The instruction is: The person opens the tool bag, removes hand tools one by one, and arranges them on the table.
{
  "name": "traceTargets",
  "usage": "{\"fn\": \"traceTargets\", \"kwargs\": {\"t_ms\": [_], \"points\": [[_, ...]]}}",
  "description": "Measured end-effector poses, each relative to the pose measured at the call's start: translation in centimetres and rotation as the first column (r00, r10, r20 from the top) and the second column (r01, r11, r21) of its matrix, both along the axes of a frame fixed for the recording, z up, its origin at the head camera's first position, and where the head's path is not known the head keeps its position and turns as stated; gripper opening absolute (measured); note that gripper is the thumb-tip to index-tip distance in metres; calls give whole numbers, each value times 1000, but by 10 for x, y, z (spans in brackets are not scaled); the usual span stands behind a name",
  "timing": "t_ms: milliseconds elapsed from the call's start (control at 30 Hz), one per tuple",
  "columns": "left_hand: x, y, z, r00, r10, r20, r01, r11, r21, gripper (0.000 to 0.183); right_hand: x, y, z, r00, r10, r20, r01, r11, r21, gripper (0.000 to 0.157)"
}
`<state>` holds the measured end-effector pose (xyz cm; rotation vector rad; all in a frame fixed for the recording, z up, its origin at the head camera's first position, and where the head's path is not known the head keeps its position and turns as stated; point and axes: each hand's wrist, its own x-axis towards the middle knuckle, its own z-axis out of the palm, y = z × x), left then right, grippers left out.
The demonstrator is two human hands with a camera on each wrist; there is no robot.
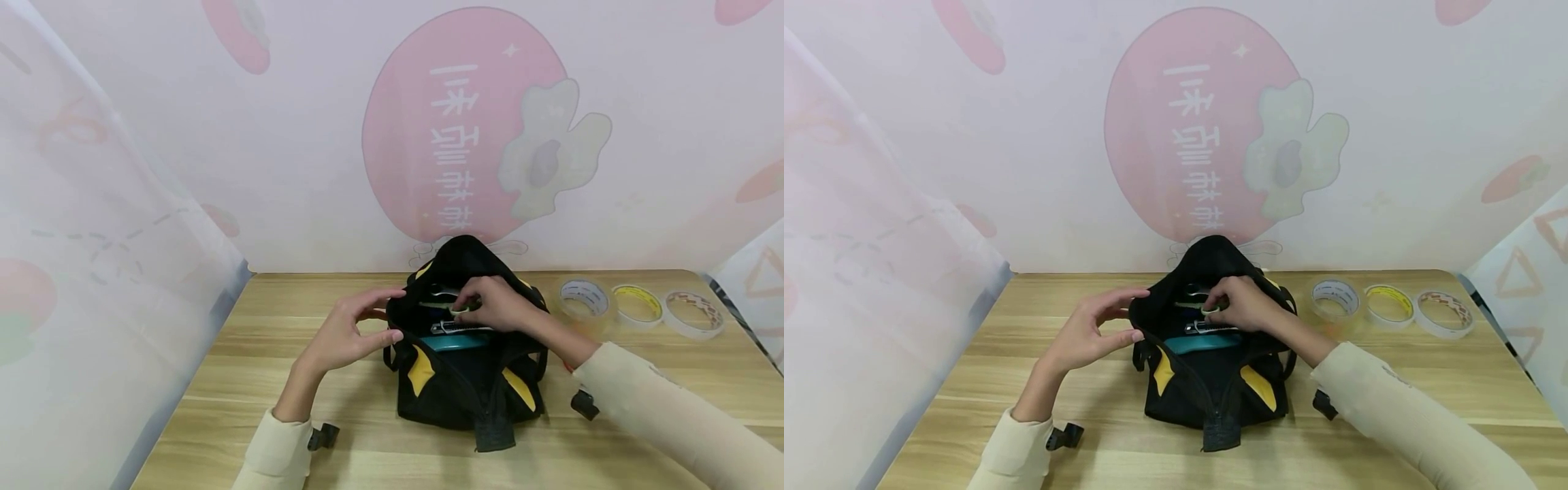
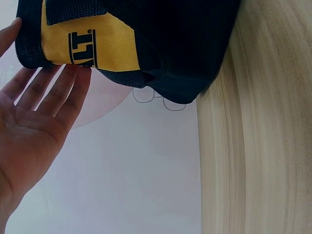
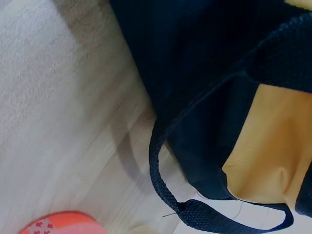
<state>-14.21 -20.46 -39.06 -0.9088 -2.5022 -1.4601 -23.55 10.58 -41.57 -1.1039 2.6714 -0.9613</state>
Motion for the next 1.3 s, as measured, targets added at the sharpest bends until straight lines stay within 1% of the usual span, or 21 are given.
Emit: {"fn": "traceTargets", "kwargs": {"t_ms": [67,233,367,433,567,633,700,800,867,1000,1100,1233,1300], "points": [[1,0,0,1000,3,3,-3,1000,-1,58,1,1,2,1000,-7,-12,7,1000,-15,2],[1,0,0,1000,-1,0,1,1000,4,58,5,5,6,999,-18,-48,16,998,-56,4],[0,0,-2,1000,-9,-9,9,1000,10,57,8,6,7,999,-13,-52,9,997,-76,6],[0,0,-3,1000,-11,-9,11,1000,10,57,9,6,6,999,-7,-46,4,997,-71,5],[0,0,-3,1000,-5,2,5,1000,7,57,10,8,5,999,-1,-44,0,1000,-29,4],[1,1,-2,1000,-2,5,2,1000,3,58,11,10,7,999,-8,-48,8,1000,-11,5],[1,1,-1,1000,-3,3,3,1000,0,58,12,11,9,998,-20,-55,19,1000,-15,4],[0,2,0,1000,-9,3,9,1000,-1,59,15,14,14,997,-44,-66,41,998,-55,3],[0,3,0,1000,-14,3,14,1000,3,59,18,15,18,996,-58,-67,51,994,-95,6],[0,3,0,1000,-22,0,22,1000,12,59,26,18,28,997,-74,-35,67,984,-165,9],[-1,3,-1,1000,-26,-5,26,1000,17,58,32,21,36,996,-87,-10,84,977,-195,11],[-1,3,-1,1000,-26,-7,27,999,19,58,39,27,45,995,-102,-19,95,968,-234,12],[-1,3,-1,1000,-24,-2,24,1000,19,58,42,30,50,995,-103,-18,94,958,-270,11]]}}
